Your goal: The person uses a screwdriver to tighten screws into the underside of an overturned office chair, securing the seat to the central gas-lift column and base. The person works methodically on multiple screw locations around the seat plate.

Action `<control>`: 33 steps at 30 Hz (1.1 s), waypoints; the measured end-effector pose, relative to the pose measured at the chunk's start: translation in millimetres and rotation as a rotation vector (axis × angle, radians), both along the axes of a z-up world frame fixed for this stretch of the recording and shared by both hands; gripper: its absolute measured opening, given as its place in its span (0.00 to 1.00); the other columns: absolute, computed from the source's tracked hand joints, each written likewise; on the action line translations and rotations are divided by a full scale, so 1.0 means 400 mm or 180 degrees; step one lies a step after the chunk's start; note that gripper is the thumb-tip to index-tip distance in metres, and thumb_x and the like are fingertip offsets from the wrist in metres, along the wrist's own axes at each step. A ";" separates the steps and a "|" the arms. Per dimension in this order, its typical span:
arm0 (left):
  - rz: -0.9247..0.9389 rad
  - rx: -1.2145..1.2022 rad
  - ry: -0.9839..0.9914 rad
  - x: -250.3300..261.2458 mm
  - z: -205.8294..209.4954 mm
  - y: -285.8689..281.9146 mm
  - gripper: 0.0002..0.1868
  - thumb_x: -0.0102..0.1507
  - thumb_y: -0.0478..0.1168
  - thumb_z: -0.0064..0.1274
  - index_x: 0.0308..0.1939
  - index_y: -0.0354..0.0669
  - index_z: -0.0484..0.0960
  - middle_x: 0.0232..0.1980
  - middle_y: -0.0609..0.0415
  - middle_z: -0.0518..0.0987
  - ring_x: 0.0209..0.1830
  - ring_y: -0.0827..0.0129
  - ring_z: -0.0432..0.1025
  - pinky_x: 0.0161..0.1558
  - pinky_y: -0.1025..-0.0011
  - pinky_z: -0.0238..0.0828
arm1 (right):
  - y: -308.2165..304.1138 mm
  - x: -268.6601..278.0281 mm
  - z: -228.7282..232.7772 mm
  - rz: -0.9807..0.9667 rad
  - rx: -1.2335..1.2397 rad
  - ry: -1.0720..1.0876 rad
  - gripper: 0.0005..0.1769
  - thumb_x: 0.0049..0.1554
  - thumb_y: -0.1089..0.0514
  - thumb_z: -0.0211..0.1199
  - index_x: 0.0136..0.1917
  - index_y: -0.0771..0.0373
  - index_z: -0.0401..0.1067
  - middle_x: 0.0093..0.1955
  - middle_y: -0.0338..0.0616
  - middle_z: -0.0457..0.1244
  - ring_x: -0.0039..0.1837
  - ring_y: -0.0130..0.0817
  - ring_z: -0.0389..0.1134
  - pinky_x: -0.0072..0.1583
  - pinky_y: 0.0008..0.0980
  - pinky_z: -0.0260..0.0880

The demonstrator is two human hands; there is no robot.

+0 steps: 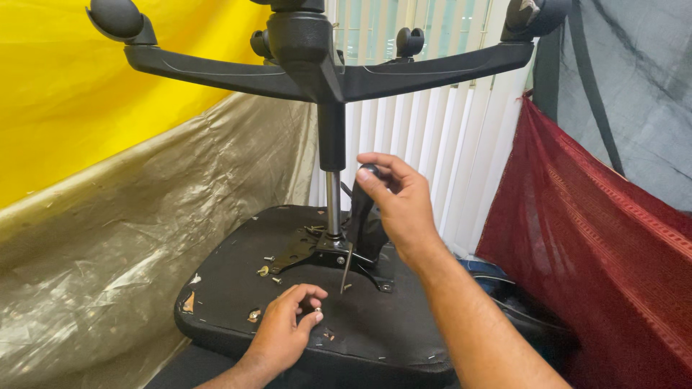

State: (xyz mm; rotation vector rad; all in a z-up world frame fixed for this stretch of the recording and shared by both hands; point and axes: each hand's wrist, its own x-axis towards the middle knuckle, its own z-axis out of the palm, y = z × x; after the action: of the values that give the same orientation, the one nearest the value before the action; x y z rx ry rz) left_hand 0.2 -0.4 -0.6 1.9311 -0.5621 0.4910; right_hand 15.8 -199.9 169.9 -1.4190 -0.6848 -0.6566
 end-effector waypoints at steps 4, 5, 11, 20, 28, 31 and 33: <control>0.0123 0.0205 0.0133 0.003 -0.001 0.000 0.12 0.56 0.28 0.59 0.42 0.45 0.84 0.40 0.58 0.82 0.42 0.73 0.78 0.45 0.71 0.73 | -0.053 0.006 0.024 -0.0120 0.0156 0.0065 0.14 0.59 0.59 0.67 0.59 0.59 0.77 0.45 0.34 0.69 0.46 0.20 0.66 0.50 0.25 0.68; 0.0177 0.0296 0.0162 0.005 0.001 -0.002 0.11 0.56 0.28 0.59 0.41 0.44 0.84 0.39 0.58 0.82 0.42 0.73 0.78 0.46 0.71 0.73 | -0.065 0.007 0.027 -0.0195 0.0152 0.0087 0.14 0.59 0.59 0.67 0.59 0.59 0.78 0.45 0.34 0.68 0.46 0.20 0.66 0.49 0.26 0.67; 0.0433 0.0409 0.0561 0.014 0.023 -0.026 0.10 0.56 0.26 0.57 0.37 0.44 0.85 0.36 0.57 0.84 0.39 0.72 0.80 0.46 0.71 0.77 | -0.082 0.030 -0.018 -0.0338 -0.0127 0.0377 0.13 0.57 0.59 0.68 0.57 0.59 0.79 0.47 0.34 0.68 0.47 0.20 0.66 0.50 0.24 0.68; 0.0355 0.0549 0.0389 0.053 0.036 -0.018 0.13 0.53 0.24 0.55 0.35 0.46 0.85 0.41 0.56 0.81 0.40 0.68 0.80 0.44 0.69 0.77 | -0.024 0.042 -0.095 -0.0070 -0.0269 0.0744 0.14 0.56 0.60 0.69 0.56 0.59 0.79 0.45 0.33 0.68 0.47 0.21 0.65 0.52 0.24 0.68; 0.1696 0.0811 -0.0159 0.117 0.109 0.147 0.16 0.52 0.37 0.65 0.44 0.54 0.86 0.52 0.51 0.80 0.56 0.56 0.72 0.57 0.58 0.68 | -0.002 0.038 -0.097 0.0043 -0.0405 0.0642 0.13 0.56 0.59 0.69 0.56 0.59 0.79 0.43 0.32 0.66 0.48 0.20 0.65 0.54 0.23 0.66; 0.2732 0.1351 0.0535 0.131 0.101 0.236 0.29 0.53 0.48 0.72 0.57 0.64 0.78 0.63 0.52 0.74 0.69 0.51 0.60 0.63 0.46 0.53 | -0.002 0.038 -0.096 0.0000 -0.0433 0.0691 0.14 0.56 0.59 0.69 0.56 0.59 0.79 0.43 0.32 0.65 0.48 0.20 0.65 0.53 0.23 0.66; 0.2982 0.1268 0.1327 0.155 0.074 0.290 0.37 0.54 0.52 0.73 0.63 0.67 0.72 0.66 0.47 0.69 0.69 0.50 0.59 0.63 0.47 0.55 | -0.003 0.036 -0.096 0.0037 -0.0402 0.0730 0.14 0.56 0.59 0.69 0.56 0.59 0.79 0.43 0.32 0.64 0.47 0.21 0.64 0.53 0.24 0.66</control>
State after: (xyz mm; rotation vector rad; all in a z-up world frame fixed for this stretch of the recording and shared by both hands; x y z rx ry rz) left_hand 62.3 115.6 29.1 2.5326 0.6040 0.5422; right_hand 30.4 -201.0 131.5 -1.5771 -0.5601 -0.4385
